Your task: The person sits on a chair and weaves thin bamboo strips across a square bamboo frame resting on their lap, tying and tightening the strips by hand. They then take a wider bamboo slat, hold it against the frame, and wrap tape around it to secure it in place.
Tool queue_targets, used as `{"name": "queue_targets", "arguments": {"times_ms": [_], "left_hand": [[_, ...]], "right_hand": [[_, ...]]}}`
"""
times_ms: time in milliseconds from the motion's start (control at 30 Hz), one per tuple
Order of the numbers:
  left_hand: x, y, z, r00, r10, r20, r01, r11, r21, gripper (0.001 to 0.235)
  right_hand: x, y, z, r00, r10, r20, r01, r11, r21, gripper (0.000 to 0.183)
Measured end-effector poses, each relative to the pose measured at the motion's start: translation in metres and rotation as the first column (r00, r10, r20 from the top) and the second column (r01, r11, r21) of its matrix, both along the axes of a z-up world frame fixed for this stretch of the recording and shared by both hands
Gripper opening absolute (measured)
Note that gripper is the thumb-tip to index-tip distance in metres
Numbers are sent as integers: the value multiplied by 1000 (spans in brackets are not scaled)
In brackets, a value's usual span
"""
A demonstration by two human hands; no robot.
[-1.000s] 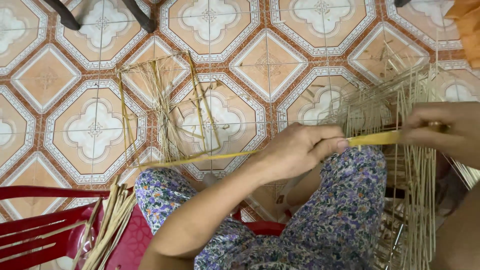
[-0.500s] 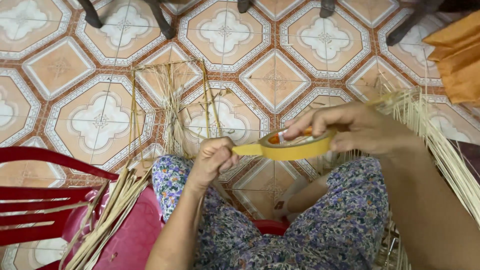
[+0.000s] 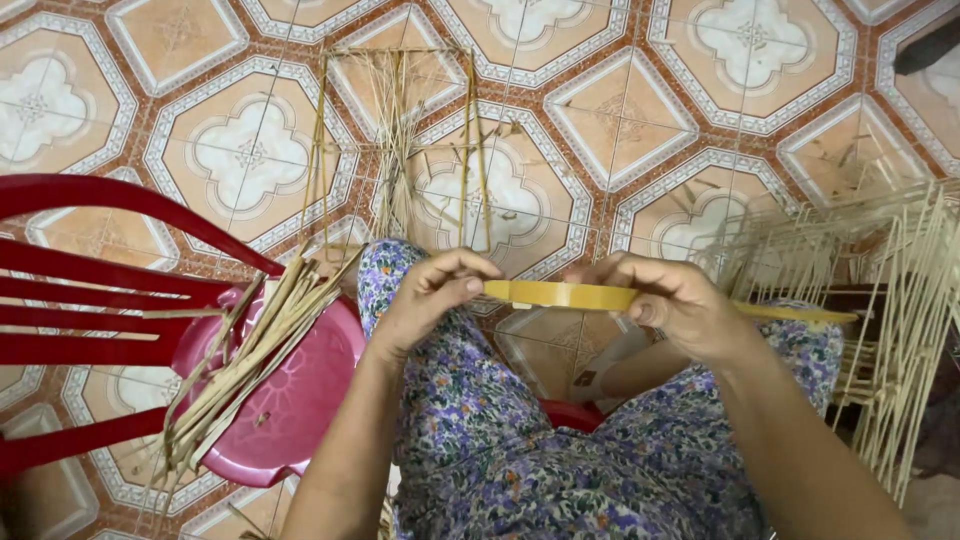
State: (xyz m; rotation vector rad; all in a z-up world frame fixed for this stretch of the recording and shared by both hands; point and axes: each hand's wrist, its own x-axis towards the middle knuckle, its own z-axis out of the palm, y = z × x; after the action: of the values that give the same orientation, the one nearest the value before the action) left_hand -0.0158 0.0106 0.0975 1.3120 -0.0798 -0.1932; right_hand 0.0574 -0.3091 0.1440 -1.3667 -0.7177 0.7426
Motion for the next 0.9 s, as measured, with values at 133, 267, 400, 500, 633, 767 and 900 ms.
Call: {"name": "queue_targets", "arguments": {"times_ms": [133,267,400,500,633,767,900], "left_hand": [[-1,16,-16,995,-101,-23,103,990,95,14],[-1,17,-10,991,-120,-54,125,987,105,10],[-2,23,-12,993,-105,-55,110,989,94,10],[-3,26,-13,987,-128,-99,138,985,108,12],[1,10,-1,967,-217,-132,230,968,99,13],[2,14,-6,972,-194,-132,214,964,160,14],[-3,18,-10,973,-166,-163,194,966,172,15]], "right_hand": [[-10,0,-11,995,-22,-97,21,1000,-11,57],[-18,-5,-17,991,-42,-126,51,996,69,53],[-14,-33,-20,987,-73,-144,88,991,101,47],[-6,-62,21,994,-102,36,106,985,-137,44],[-10,-101,47,826,75,559,145,929,-340,34],[2,-161,47,932,-116,343,322,698,-640,27],[5,-180,45,794,-63,604,526,569,-632,26]]}}
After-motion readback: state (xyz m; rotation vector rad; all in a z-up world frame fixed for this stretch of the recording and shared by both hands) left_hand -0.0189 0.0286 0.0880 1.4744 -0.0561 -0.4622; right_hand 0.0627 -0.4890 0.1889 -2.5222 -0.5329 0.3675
